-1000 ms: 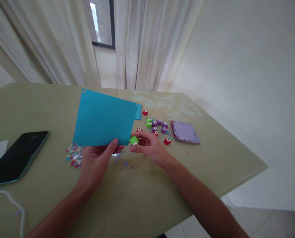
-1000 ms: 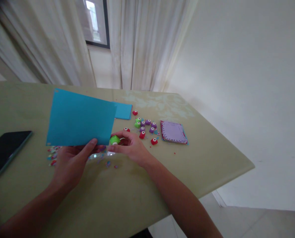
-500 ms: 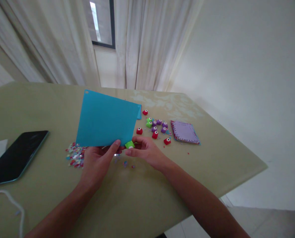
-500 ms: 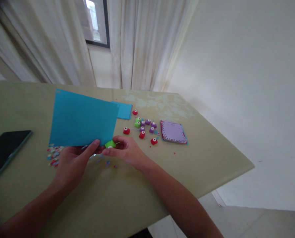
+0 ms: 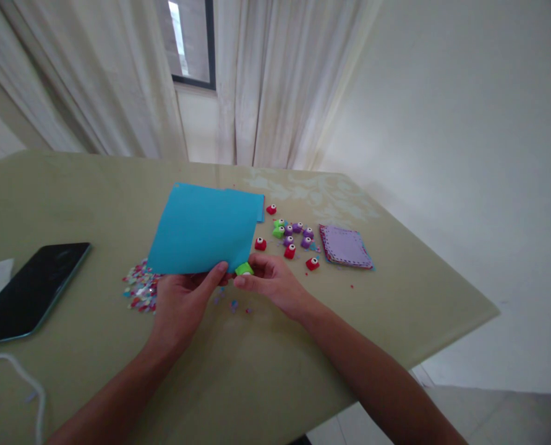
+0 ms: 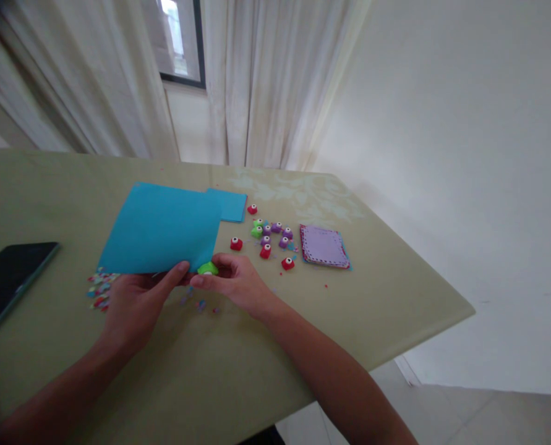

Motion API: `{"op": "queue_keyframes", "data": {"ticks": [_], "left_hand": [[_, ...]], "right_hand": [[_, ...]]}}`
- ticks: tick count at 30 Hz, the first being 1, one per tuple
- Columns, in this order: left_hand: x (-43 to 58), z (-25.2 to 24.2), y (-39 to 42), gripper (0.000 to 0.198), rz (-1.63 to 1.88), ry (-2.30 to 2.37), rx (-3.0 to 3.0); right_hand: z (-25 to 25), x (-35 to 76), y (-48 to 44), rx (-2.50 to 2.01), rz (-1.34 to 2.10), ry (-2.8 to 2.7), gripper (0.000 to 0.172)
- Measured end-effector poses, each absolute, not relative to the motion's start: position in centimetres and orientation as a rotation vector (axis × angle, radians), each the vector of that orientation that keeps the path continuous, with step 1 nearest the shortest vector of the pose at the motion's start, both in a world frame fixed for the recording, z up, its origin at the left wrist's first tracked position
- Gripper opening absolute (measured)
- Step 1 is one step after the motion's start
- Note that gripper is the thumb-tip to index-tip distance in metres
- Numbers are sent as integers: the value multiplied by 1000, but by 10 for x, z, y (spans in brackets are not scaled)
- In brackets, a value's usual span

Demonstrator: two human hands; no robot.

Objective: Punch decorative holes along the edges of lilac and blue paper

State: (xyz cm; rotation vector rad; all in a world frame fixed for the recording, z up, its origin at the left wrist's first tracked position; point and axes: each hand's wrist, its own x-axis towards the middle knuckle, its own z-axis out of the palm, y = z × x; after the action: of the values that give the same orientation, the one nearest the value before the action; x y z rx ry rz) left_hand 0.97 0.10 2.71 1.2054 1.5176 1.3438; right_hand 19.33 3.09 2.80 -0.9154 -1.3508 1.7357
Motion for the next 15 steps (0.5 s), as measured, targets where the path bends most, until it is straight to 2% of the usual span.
{"op": "queue_keyframes", "data": {"ticks": [9,15], "left_hand": [[8,27,1,33,1329,1536,1214],[11,27,0,27,1367,1474,1201]], "right_hand": [[27,193,30,-945,1718,-1328,51],[25,193,31,-915,1751,-1332,49]]}}
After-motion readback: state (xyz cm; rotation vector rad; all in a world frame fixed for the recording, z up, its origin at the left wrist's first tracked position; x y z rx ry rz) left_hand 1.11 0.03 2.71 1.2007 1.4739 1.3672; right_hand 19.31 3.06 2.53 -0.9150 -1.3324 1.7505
